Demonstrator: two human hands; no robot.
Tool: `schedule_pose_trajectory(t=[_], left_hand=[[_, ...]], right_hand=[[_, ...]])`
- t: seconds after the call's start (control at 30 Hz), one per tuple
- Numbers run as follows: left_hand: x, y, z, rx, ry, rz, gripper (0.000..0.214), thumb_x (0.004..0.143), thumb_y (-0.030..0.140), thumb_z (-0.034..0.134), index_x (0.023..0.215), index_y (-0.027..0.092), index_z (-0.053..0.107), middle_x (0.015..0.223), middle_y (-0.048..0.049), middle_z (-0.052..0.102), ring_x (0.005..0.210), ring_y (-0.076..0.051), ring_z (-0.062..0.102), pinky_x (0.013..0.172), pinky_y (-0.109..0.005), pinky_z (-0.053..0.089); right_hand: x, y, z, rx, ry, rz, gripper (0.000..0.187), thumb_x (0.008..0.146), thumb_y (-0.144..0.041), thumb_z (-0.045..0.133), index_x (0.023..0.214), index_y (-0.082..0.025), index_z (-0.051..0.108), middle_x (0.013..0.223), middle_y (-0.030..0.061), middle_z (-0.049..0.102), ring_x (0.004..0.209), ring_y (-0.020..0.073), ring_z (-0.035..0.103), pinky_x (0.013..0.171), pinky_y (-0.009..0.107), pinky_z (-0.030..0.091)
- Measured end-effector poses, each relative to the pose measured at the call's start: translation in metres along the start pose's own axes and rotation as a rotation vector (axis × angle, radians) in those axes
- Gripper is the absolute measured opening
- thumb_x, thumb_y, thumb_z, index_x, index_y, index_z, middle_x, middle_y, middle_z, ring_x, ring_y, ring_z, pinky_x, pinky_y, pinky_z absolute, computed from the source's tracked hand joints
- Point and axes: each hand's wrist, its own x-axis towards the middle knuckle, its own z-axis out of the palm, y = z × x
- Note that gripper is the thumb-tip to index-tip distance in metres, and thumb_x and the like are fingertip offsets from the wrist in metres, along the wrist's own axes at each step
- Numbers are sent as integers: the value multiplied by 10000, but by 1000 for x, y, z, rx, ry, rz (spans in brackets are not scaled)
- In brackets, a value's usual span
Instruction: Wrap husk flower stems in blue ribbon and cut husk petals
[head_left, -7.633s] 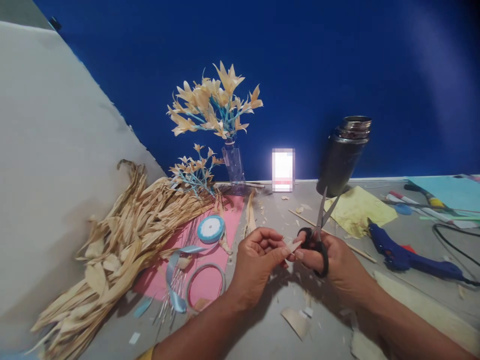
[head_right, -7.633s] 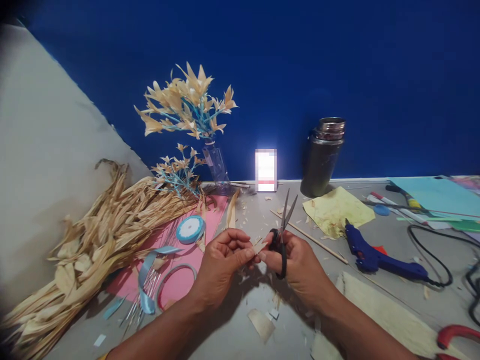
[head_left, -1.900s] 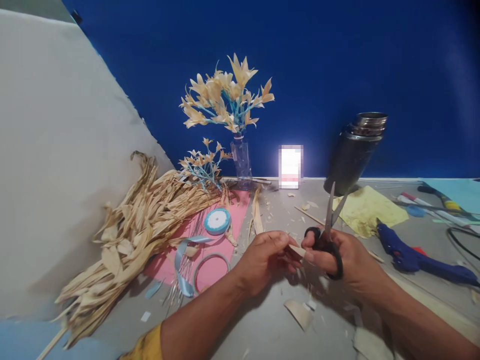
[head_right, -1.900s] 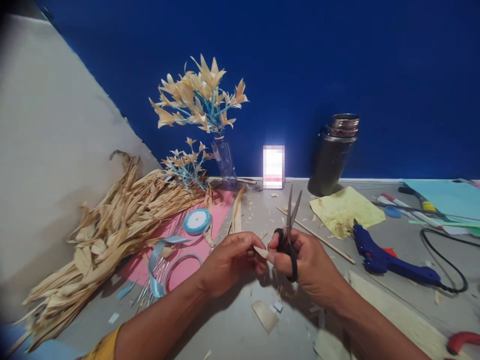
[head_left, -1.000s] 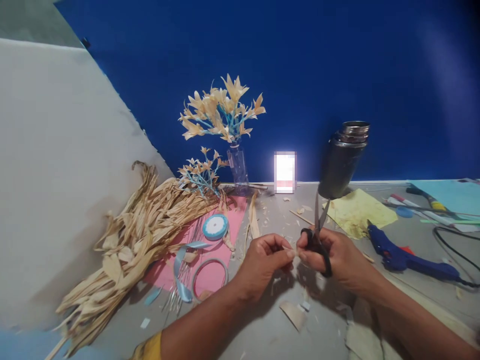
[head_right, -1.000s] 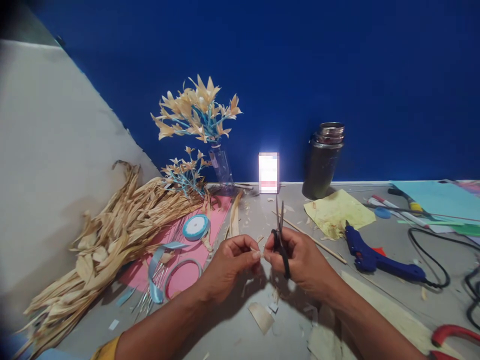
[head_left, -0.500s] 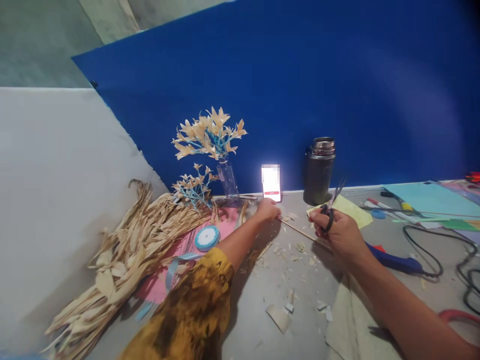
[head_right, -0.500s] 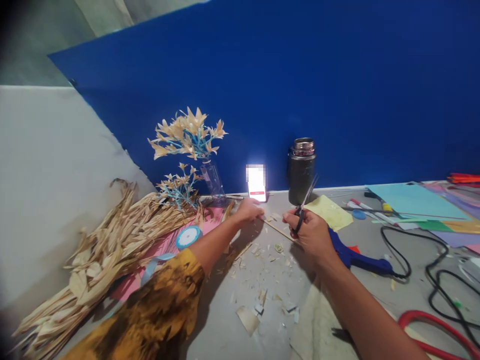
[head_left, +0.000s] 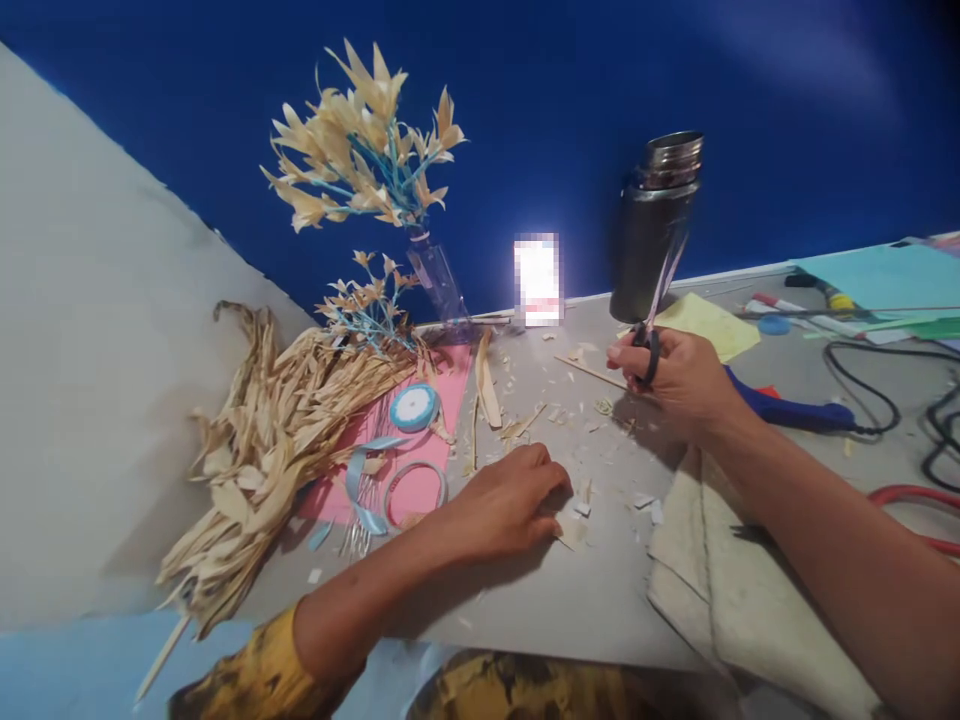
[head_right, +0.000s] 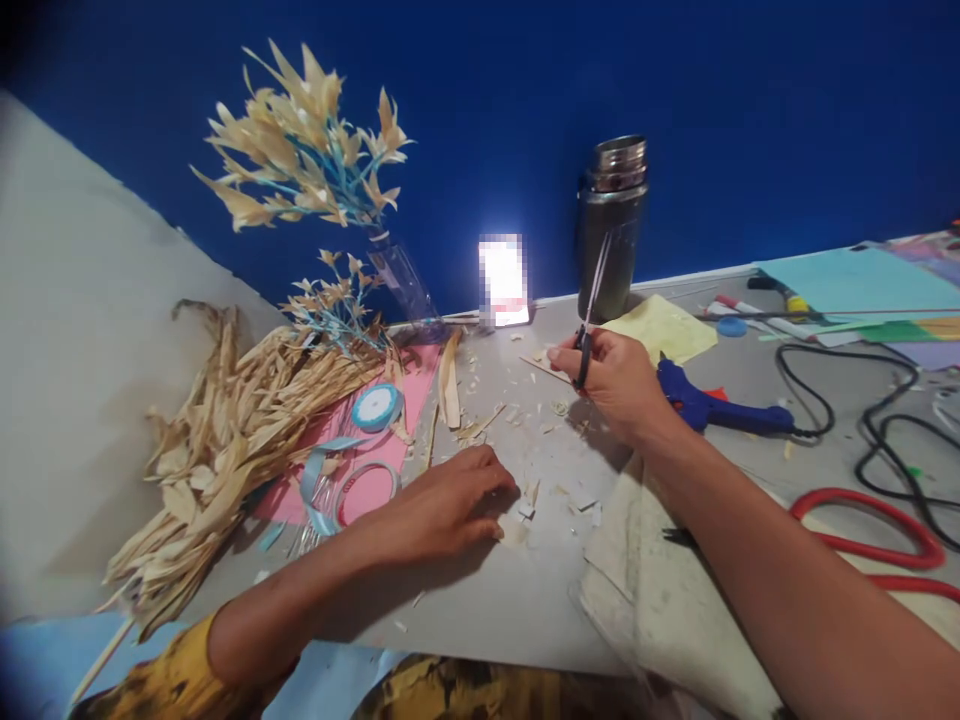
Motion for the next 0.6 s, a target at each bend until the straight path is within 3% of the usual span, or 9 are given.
schedule_pose_trajectory(t=[0.13,0.27,0.43,0.6], left_hand=[[-2,-7,13,-112,75,-59,97,790,161,616,873,204,639,965,-56,621,911,-207,568,773,-301,422],[-1,-14,14,-512,178,-143,68,751,181,657,702,196,613,689,-3,595,639,-141,516,579,-254,357],[11,-18,0,-1187,362,-246,241,644,242,801,793,160,631,629,10,617,503,-96,532,507,-230,401],[29,-20,-13,-1541,574,-188,327,616,188,855,833,146,614,659,-13,663,603,-128,646,569,-225,502]], right_hand=[[-4,-3,3,-67,-29,0,263,658,-387,803,766,-181,680,581,-40,562,508,101,465,469,244,334],[-11,-8,8,-144,-108,46,291,652,-427,809,736,-178,683,565,-33,560,510,105,456,474,247,333],[-18,-11,14,-143,-263,88,309,643,-440,819,719,-179,673,532,-38,545,484,104,446,462,238,331],[-27,-11,20,-219,-515,102,293,754,-457,724,714,-170,682,562,-2,605,479,116,480,458,235,341]])
